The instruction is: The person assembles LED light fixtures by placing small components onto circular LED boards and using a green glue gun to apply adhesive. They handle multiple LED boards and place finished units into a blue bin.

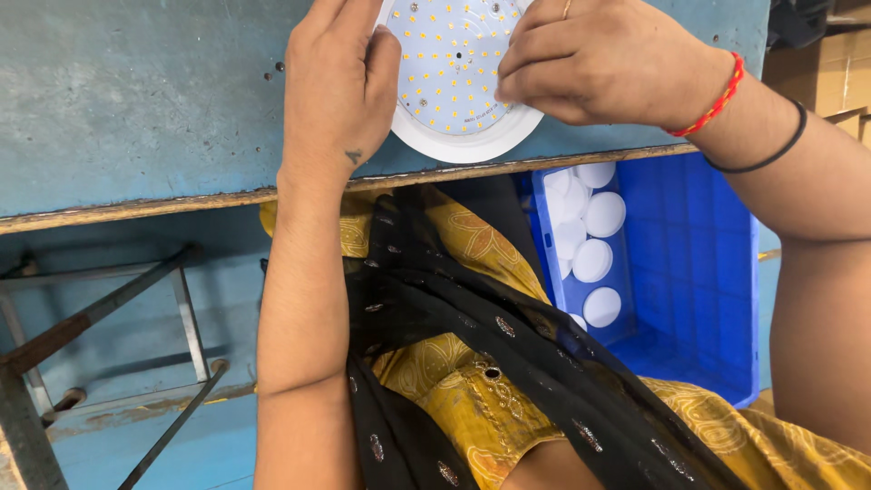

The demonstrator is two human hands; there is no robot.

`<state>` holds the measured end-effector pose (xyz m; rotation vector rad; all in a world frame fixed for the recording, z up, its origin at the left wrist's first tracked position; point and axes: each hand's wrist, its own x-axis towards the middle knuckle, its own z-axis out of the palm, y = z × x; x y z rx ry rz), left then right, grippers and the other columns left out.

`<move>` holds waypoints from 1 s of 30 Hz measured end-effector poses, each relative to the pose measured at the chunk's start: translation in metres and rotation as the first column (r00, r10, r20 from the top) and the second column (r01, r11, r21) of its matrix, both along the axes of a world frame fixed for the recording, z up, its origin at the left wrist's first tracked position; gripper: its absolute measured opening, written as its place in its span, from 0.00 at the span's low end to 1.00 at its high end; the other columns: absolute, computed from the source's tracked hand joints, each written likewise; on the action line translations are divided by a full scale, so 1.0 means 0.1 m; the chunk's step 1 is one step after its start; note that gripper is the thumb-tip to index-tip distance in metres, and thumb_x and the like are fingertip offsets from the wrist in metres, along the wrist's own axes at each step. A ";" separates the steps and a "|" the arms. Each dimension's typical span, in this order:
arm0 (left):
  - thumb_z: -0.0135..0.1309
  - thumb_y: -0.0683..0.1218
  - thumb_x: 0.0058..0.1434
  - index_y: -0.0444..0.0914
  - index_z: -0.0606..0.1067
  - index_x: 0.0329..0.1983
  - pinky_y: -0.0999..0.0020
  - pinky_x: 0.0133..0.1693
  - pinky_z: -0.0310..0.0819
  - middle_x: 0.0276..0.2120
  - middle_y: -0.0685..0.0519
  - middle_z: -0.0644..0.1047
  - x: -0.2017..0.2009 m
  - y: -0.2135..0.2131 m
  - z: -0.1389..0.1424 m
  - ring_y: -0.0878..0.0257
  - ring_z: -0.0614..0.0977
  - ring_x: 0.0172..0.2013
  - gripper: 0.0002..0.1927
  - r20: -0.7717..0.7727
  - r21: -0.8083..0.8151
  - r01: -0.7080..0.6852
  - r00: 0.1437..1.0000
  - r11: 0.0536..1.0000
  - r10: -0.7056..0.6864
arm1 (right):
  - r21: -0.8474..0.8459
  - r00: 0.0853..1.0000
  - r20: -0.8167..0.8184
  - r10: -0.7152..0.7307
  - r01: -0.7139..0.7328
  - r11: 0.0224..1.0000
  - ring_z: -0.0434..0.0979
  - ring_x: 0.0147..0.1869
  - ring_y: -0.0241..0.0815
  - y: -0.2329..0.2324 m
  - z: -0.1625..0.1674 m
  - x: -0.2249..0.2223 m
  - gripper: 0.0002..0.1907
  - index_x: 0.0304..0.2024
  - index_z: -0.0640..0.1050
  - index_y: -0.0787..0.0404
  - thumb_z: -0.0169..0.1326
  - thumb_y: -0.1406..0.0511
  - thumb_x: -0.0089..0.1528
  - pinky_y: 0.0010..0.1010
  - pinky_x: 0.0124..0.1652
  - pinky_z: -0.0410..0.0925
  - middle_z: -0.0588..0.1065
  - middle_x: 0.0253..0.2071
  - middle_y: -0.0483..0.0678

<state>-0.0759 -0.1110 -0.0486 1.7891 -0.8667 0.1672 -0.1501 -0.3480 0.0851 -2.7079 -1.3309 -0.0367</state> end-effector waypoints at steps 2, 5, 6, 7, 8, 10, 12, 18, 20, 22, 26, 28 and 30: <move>0.47 0.31 0.67 0.37 0.73 0.61 0.55 0.47 0.75 0.49 0.44 0.77 -0.01 0.00 0.01 0.44 0.81 0.44 0.21 -0.006 -0.005 0.003 1.000 1.000 -0.003 | 0.007 1.000 -0.008 -0.012 0.012 1.000 0.78 0.46 0.47 0.01 -0.01 -0.01 0.09 0.37 0.82 0.64 0.62 0.72 0.53 0.35 0.47 0.73 0.79 0.40 0.48; 0.47 0.31 0.66 0.37 0.72 0.62 0.56 0.46 0.76 0.51 0.44 0.77 -0.01 0.00 0.02 0.44 0.81 0.44 0.22 -0.014 -0.015 0.003 1.000 1.000 -0.003 | 0.016 1.000 -0.007 -0.024 0.024 1.000 0.77 0.46 0.48 0.02 -0.02 -0.01 0.08 0.36 0.82 0.64 0.62 0.72 0.53 0.36 0.47 0.72 0.78 0.39 0.48; 0.47 0.30 0.66 0.37 0.72 0.62 0.56 0.45 0.76 0.51 0.44 0.77 -0.01 0.00 0.03 0.44 0.81 0.43 0.22 -0.016 -0.017 0.004 1.000 1.000 -0.004 | 0.013 0.999 -0.009 -0.031 0.031 0.999 0.78 0.46 0.48 0.03 -0.02 -0.01 0.09 0.36 0.82 0.64 0.61 0.73 0.52 0.36 0.47 0.72 0.78 0.39 0.48; 0.46 0.30 0.65 0.37 0.72 0.62 0.56 0.45 0.76 0.51 0.44 0.77 -0.01 0.01 0.03 0.44 0.81 0.43 0.23 -0.019 -0.018 0.006 1.000 1.000 -0.006 | 0.011 0.999 -0.012 -0.039 0.039 0.999 0.78 0.46 0.48 0.03 -0.03 -0.01 0.09 0.35 0.82 0.64 0.61 0.74 0.51 0.36 0.47 0.73 0.78 0.39 0.48; 0.47 0.30 0.66 0.37 0.72 0.63 0.56 0.45 0.76 0.51 0.44 0.77 -0.02 0.01 0.03 0.44 0.80 0.42 0.23 -0.020 -0.015 0.006 1.000 1.000 -0.007 | 0.006 0.999 -0.009 -0.034 0.034 0.999 0.78 0.47 0.48 0.03 -0.03 -0.01 0.10 0.35 0.82 0.64 0.61 0.73 0.51 0.36 0.47 0.73 0.78 0.39 0.48; 0.47 0.30 0.67 0.37 0.72 0.63 0.56 0.45 0.75 0.50 0.44 0.77 -0.02 0.01 0.03 0.44 0.80 0.42 0.22 -0.022 -0.009 0.010 1.000 1.000 -0.010 | -0.004 1.000 -0.003 -0.028 0.028 1.000 0.78 0.47 0.48 0.03 -0.05 0.00 0.11 0.36 0.81 0.64 0.60 0.73 0.50 0.36 0.48 0.73 0.78 0.39 0.48; 0.49 0.32 0.69 0.38 0.73 0.64 0.56 0.45 0.76 0.50 0.44 0.77 -0.02 0.00 0.03 0.45 0.80 0.42 0.22 -0.025 -0.015 0.005 1.000 1.000 -0.005 | -0.002 1.000 0.007 -0.025 0.025 1.000 0.78 0.48 0.47 0.04 -0.06 0.00 0.11 0.36 0.82 0.64 0.60 0.74 0.50 0.35 0.48 0.73 0.77 0.39 0.48; 0.49 0.32 0.68 0.38 0.73 0.61 0.54 0.46 0.75 0.49 0.44 0.77 0.02 -0.01 -0.01 0.43 0.79 0.44 0.20 0.022 -0.005 -0.014 1.000 1.000 0.014 | 0.021 0.999 0.000 -0.040 0.040 0.999 0.78 0.49 0.49 0.06 -0.07 -0.02 0.11 0.36 0.81 0.64 0.60 0.74 0.51 0.36 0.50 0.73 0.76 0.39 0.49; 0.50 0.32 0.67 0.38 0.73 0.61 0.53 0.45 0.75 0.48 0.43 0.77 0.01 -0.01 -0.03 0.42 0.79 0.44 0.20 0.018 -0.011 -0.016 1.000 1.000 0.016 | 0.031 0.999 -0.020 -0.036 0.036 0.999 0.78 0.50 0.49 0.05 -0.07 -0.03 0.10 0.36 0.81 0.64 0.60 0.74 0.51 0.36 0.50 0.73 0.77 0.40 0.49; 0.51 0.33 0.68 0.39 0.73 0.62 0.52 0.44 0.74 0.46 0.43 0.77 0.00 0.00 -0.05 0.42 0.79 0.43 0.20 0.010 -0.013 -0.020 1.000 1.000 0.020 | 0.043 0.999 -0.044 -0.021 0.022 0.999 0.78 0.50 0.50 0.04 -0.07 -0.04 0.10 0.36 0.81 0.65 0.60 0.74 0.51 0.38 0.50 0.72 0.77 0.40 0.50; 0.51 0.33 0.68 0.39 0.73 0.60 0.52 0.45 0.74 0.45 0.43 0.77 0.01 0.00 -0.06 0.42 0.79 0.43 0.18 0.026 -0.015 -0.020 0.999 1.000 0.021 | 0.030 0.997 -0.074 -0.013 0.015 0.999 0.78 0.49 0.49 -0.01 -0.09 -0.06 0.09 0.37 0.81 0.66 0.61 0.74 0.53 0.37 0.49 0.73 0.77 0.41 0.50; 0.51 0.34 0.68 0.39 0.74 0.60 0.52 0.45 0.74 0.46 0.43 0.78 0.02 0.00 -0.05 0.41 0.79 0.44 0.18 0.024 -0.019 -0.015 1.000 1.000 0.015 | -0.003 0.998 -0.067 -0.005 0.005 1.000 0.79 0.49 0.48 -0.04 -0.10 -0.06 0.09 0.37 0.82 0.65 0.61 0.73 0.53 0.37 0.49 0.73 0.77 0.41 0.49; 0.51 0.34 0.68 0.38 0.73 0.60 0.53 0.44 0.74 0.46 0.43 0.78 0.02 0.01 -0.04 0.42 0.80 0.42 0.18 0.009 -0.045 0.000 1.000 0.999 0.001 | 0.002 0.996 -0.083 -0.016 0.017 1.000 0.78 0.51 0.47 -0.05 -0.12 -0.06 0.08 0.41 0.82 0.64 0.62 0.72 0.58 0.36 0.52 0.73 0.77 0.44 0.48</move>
